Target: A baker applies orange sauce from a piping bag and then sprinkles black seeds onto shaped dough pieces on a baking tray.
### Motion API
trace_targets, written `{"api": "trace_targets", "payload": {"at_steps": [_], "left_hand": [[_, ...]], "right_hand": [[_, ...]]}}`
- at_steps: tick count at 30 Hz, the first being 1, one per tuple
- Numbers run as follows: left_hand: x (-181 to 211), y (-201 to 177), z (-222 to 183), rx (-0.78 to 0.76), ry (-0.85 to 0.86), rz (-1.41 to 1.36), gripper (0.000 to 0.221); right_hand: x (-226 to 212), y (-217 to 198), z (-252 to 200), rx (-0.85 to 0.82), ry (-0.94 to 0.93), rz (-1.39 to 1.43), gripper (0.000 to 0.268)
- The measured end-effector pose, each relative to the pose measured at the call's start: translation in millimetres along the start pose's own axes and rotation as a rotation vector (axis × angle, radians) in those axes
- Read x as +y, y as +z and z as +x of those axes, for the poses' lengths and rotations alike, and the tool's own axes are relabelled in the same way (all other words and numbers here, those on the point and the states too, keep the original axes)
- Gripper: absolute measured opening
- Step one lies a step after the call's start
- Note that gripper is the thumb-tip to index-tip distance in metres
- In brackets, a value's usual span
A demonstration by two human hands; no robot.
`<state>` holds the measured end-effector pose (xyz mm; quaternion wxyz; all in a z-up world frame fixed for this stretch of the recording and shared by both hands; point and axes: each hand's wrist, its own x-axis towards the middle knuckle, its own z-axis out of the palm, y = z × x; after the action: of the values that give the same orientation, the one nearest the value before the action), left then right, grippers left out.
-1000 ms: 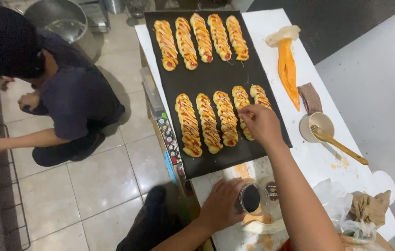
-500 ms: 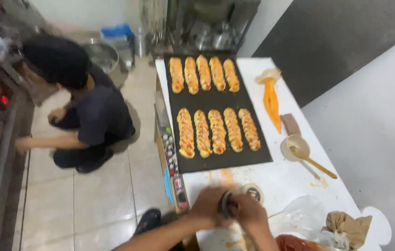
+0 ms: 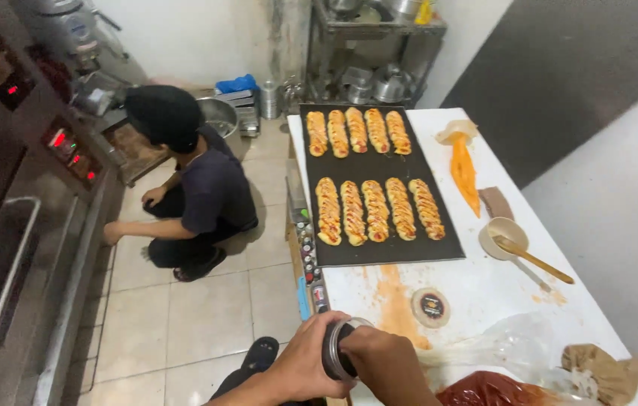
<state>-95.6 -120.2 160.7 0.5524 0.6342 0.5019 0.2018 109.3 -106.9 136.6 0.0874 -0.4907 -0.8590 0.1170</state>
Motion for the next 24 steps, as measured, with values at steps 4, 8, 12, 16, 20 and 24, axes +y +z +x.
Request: {"api": "trace_targets", "payload": {"at_steps": [4,8,12,16,20,24], "left_hand": [[-7.5,-17.3,2.1,0.056,0.016,0.0,0.105],[-20.8,-47.5,15.0,0.137,0.121,0.022,0.099],[-27.4,-93.7,35.1,0.204,0.185,0.017,0.091],[-49.7,-134.6,64.1,0.216,0.196,0.041,0.089],[-60.2,-182.4,78.8,0.159,0.2,0.098,0.102],[-54.5,-220.8,73.8,0.015,-0.098,-0.073,0.102]], "right_hand": [[-20.5,-24.1,19.4,-0.273,0.274,-0.043,0.018],[-16.6,-12.8,45.5,0.064,0.045,0.091,0.002],[-16.3,-13.9,93.2,0.059,0.099,0.155,0.013],[-27.4,-21.7,152.2,0.016,0.068,0.37,0.013],[-18.2,-76.5,219.7,0.028,0.386,0.644,0.013],[-20.8,-143.5,310.6,0.091,0.822,0.563,0.029]]}}
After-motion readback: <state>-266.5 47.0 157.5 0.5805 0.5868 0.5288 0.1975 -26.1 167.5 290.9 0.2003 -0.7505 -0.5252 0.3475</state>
